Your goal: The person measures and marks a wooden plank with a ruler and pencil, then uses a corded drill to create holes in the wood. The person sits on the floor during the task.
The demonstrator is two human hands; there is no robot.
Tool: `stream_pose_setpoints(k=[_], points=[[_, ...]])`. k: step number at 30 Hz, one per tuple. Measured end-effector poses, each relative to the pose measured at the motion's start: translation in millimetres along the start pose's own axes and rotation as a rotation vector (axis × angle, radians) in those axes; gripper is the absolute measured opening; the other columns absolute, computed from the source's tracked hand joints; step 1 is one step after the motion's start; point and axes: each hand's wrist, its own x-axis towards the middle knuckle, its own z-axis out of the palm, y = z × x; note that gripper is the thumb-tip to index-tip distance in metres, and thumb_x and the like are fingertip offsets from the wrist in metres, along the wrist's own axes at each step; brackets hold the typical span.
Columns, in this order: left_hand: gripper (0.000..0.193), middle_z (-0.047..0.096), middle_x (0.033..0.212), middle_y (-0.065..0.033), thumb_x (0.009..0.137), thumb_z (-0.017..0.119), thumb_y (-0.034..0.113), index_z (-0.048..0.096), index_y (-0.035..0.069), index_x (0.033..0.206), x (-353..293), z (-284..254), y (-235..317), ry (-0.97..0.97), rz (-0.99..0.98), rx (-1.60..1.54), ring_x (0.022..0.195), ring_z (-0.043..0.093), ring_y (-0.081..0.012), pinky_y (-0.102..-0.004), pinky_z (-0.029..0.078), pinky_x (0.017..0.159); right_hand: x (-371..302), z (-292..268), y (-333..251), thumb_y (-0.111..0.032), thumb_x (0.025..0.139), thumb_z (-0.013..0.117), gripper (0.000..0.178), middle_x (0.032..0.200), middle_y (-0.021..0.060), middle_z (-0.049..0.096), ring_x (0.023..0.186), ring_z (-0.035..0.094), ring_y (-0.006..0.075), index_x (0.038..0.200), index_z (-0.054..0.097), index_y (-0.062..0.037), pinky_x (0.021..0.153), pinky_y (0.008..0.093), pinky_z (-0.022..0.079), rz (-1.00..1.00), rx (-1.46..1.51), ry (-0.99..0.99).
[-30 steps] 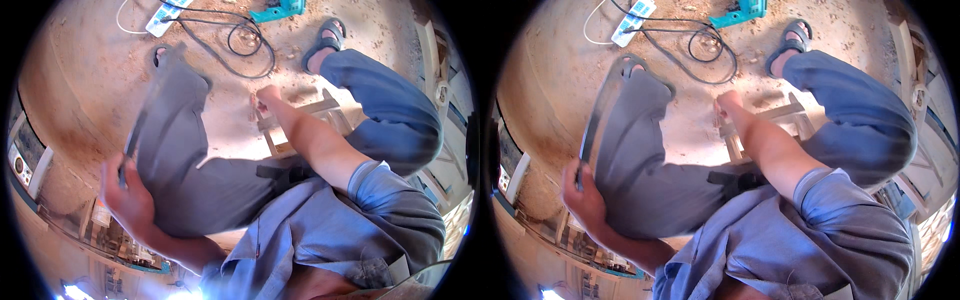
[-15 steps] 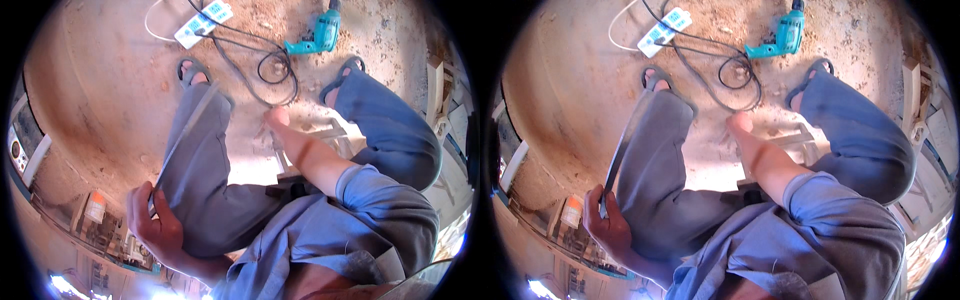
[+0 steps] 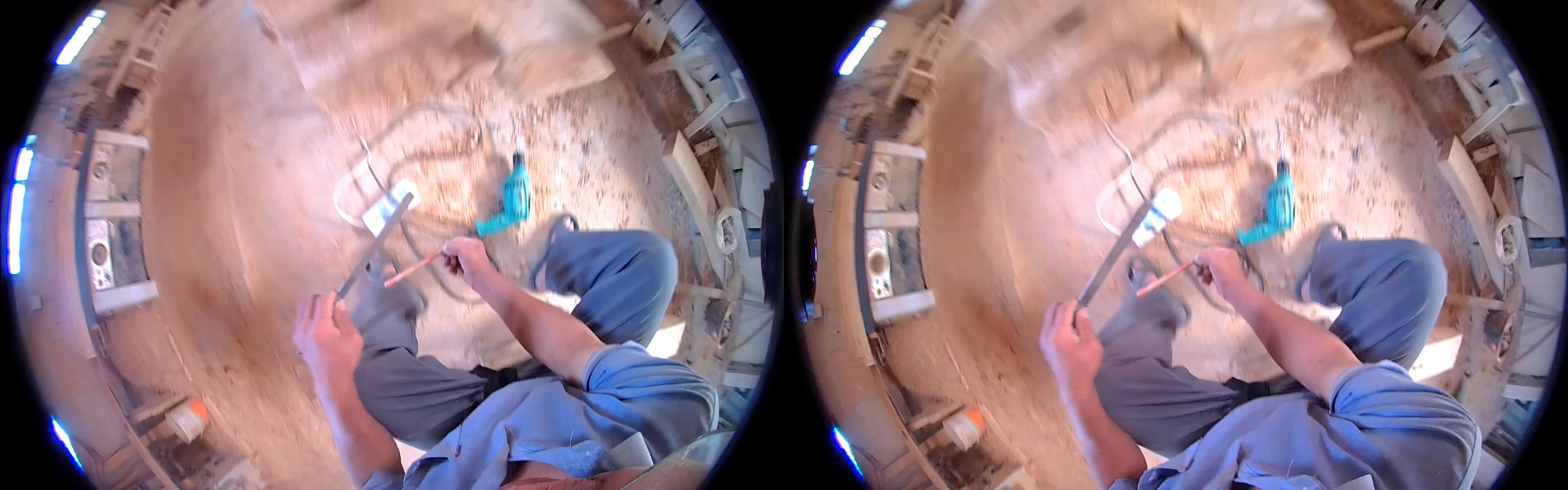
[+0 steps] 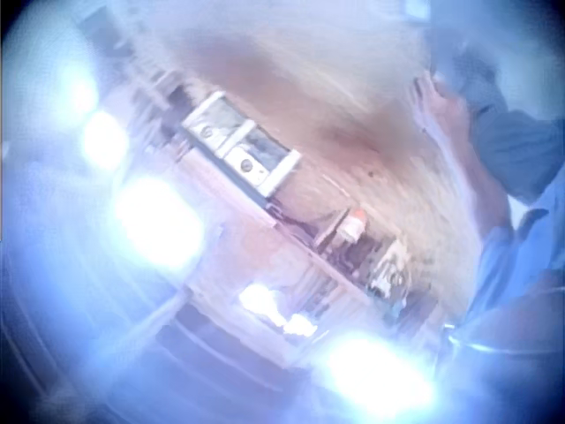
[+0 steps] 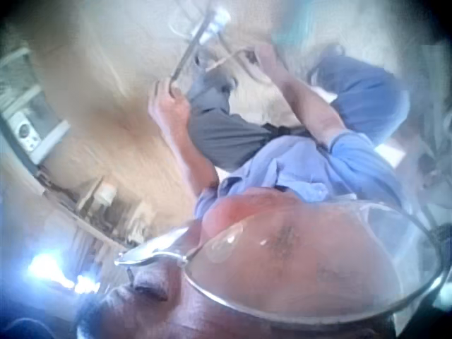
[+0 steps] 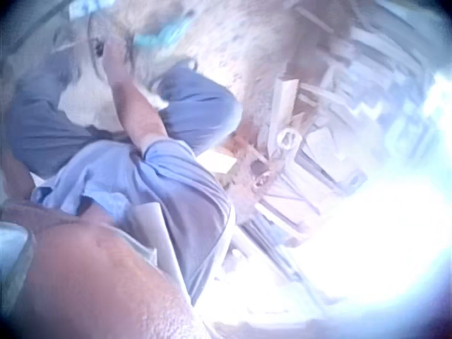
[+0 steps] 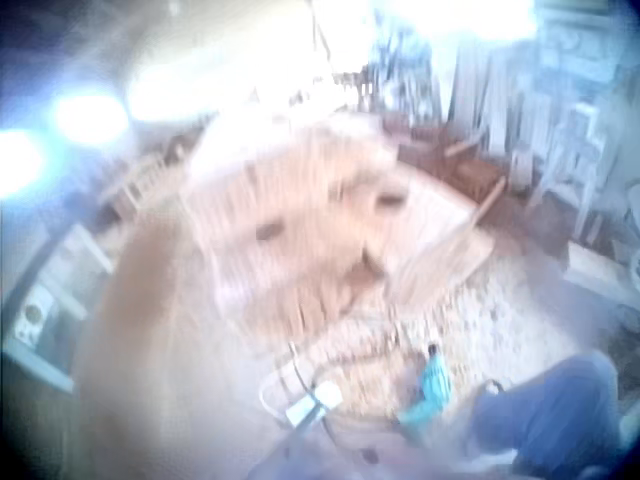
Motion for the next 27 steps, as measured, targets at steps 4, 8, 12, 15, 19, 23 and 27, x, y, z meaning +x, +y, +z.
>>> stream_pose_setpoints(k=[4, 8, 12, 15, 19, 23, 27], points=[[0.014, 0.065, 0.091, -0.0182, 0.092, 0.063, 0.008, 0.067, 0.000, 0.103, 25, 3, 41, 0.288, 0.164, -0.162, 0.086, 0.064, -0.0387, -0.0474, 0.051, 0.074, -88, 44, -132, -0.013, 0.085, 0.065, 0.013, 0.069, 0.0115, 0.064, 0.053, 0.057, 0.0195, 0.081, 0.066, -0.0012, 0.049, 0.0323, 0.046, -0.171, 0.185, -0.212], [0.018, 0.062, 0.082, -0.0157, 0.100, 0.060, 0.018, 0.064, 0.001, 0.098, 47, 35, 94, 0.428, 0.081, -0.707, 0.072, 0.061, -0.0305, -0.0401, 0.047, 0.065, -142, 41, -178, -0.012, 0.085, 0.066, 0.012, 0.072, 0.0122, 0.065, 0.055, 0.057, 0.0199, 0.083, 0.065, -0.0011, 0.052, 0.0327, 0.047, -0.303, 0.298, -0.283], [0.020, 0.059, 0.073, -0.0126, 0.102, 0.058, 0.019, 0.062, 0.001, 0.094, 41, 65, 137, 0.362, 0.110, -0.859, 0.062, 0.056, -0.0268, -0.0378, 0.043, 0.058, -182, -26, -187, -0.003, 0.086, 0.062, 0.005, 0.072, 0.0113, 0.066, 0.057, 0.060, 0.0179, 0.083, 0.066, -0.0010, 0.052, 0.0308, 0.047, -0.382, 0.115, -0.326], [0.020, 0.059, 0.070, -0.0125, 0.103, 0.058, 0.018, 0.064, 0.001, 0.095, 16, 62, 154, 0.380, 0.304, -0.743, 0.058, 0.056, -0.0273, -0.0380, 0.043, 0.055, -212, -54, -167, -0.003, 0.090, 0.063, 0.008, 0.074, 0.0069, 0.067, 0.062, 0.061, 0.0129, 0.093, 0.070, -0.0008, 0.056, 0.0280, 0.048, -0.300, -0.143, -0.373], [0.022, 0.064, 0.075, -0.0144, 0.103, 0.058, 0.020, 0.068, 0.001, 0.102, -10, 62, 148, 0.341, 0.395, -0.699, 0.059, 0.059, -0.0278, -0.0390, 0.045, 0.057, -252, -41, -144, -0.012, 0.097, 0.063, 0.016, 0.077, 0.0012, 0.066, 0.065, 0.059, 0.0089, 0.105, 0.070, -0.0010, 0.060, 0.0257, 0.048, -0.268, -0.480, -0.516], [0.027, 0.062, 0.073, -0.0126, 0.105, 0.056, 0.024, 0.067, 0.000, 0.101, -13, 62, 121, 0.344, 0.270, -0.767, 0.058, 0.057, -0.0244, -0.0383, 0.043, 0.055, -254, -39, -136, -0.004, 0.094, 0.059, 0.013, 0.080, 0.0039, 0.067, 0.067, 0.061, 0.0119, 0.102, 0.069, -0.0002, 0.062, 0.0264, 0.049, -0.324, -0.630, -0.502], [0.032, 0.050, 0.065, -0.0014, 0.106, 0.056, 0.028, 0.058, 0.005, 0.084, 15, 14, 87, 0.413, -0.071, -1.011, 0.055, 0.046, -0.0118, -0.0305, 0.036, 0.052, -222, -47, -191, 0.004, 0.084, 0.054, 0.014, 0.077, 0.0078, 0.065, 0.065, 0.059, 0.0161, 0.093, 0.063, -0.0009, 0.059, 0.0293, 0.046, -0.598, -0.305, -0.052]])
